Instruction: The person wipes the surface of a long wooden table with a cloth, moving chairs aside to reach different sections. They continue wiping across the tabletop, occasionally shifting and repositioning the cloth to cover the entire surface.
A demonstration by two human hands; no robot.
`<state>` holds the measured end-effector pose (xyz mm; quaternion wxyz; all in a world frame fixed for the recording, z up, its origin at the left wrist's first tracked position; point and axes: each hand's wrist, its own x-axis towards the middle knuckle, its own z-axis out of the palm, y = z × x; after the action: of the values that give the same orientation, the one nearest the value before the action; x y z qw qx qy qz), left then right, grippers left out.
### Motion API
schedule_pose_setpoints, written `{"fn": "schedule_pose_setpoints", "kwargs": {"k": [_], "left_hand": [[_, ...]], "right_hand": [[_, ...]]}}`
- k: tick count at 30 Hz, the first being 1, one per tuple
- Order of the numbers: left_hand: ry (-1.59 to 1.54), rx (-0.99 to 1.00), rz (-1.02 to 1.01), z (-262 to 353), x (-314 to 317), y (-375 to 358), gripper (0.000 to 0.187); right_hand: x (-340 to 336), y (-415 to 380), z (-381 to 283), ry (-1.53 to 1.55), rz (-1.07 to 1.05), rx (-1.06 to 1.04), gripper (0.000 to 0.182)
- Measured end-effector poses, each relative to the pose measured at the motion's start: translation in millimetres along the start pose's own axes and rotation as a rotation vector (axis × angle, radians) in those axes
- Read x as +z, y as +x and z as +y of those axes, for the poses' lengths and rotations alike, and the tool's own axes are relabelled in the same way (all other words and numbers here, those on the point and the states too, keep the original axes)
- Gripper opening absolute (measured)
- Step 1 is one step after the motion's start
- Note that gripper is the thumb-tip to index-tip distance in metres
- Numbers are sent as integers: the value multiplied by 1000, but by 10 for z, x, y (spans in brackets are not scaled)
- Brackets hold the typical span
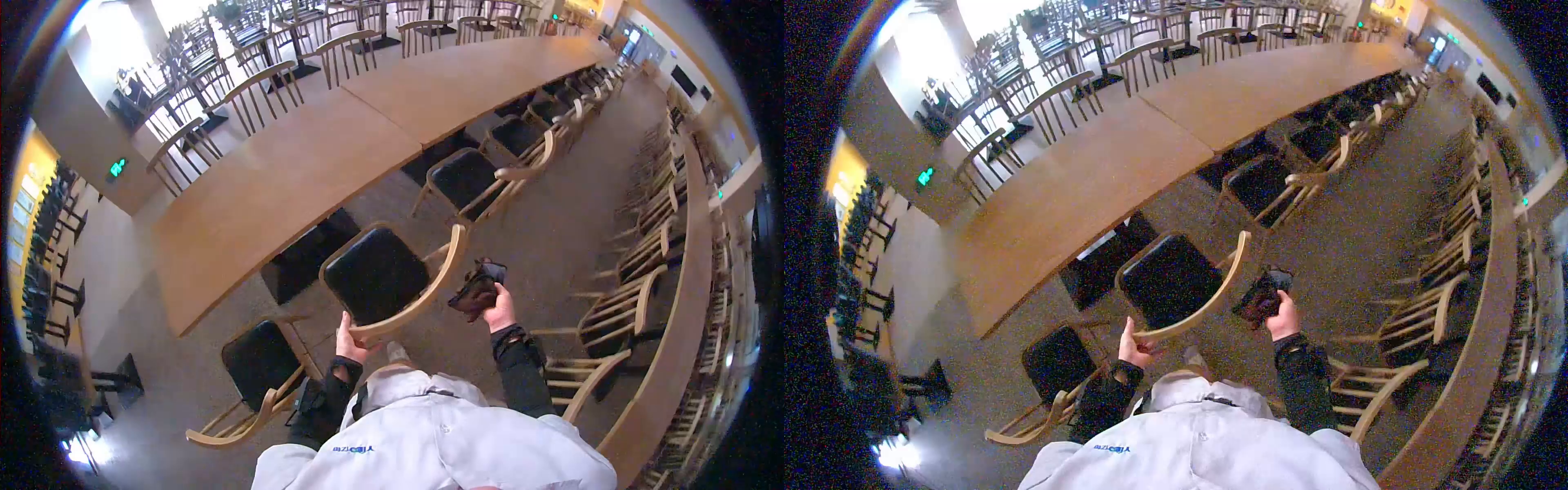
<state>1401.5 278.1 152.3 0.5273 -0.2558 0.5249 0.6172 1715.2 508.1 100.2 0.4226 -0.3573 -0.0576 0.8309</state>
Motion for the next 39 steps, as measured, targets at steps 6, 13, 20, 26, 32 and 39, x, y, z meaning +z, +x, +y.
{"fn": "schedule_pose_setpoints", "kwargs": {"k": [6,13,20,26,32,39], "left_hand": [[-280,-71,-37,-114,-161,327,26],[-367,14,118,-199,-205,141,23],[-392,178,373,-290,-859,-39,33],[-537,549,724,-373,-1138,-121,46],[-77,710,1337,-717,-128,9,100],[153,764,1642,-912,-224,389,87]], "right_hand": [[690,627,-108,-362,140,-115,17],[648,1031,-125,-609,29,59,39],[1402,913,-190,-1160,-310,543,47],[2071,1474,-419,-1032,-586,700,47],[3057,2088,-759,-1090,-793,296,57],[4598,2937,-460,-1027,-1019,-255,65]]}}
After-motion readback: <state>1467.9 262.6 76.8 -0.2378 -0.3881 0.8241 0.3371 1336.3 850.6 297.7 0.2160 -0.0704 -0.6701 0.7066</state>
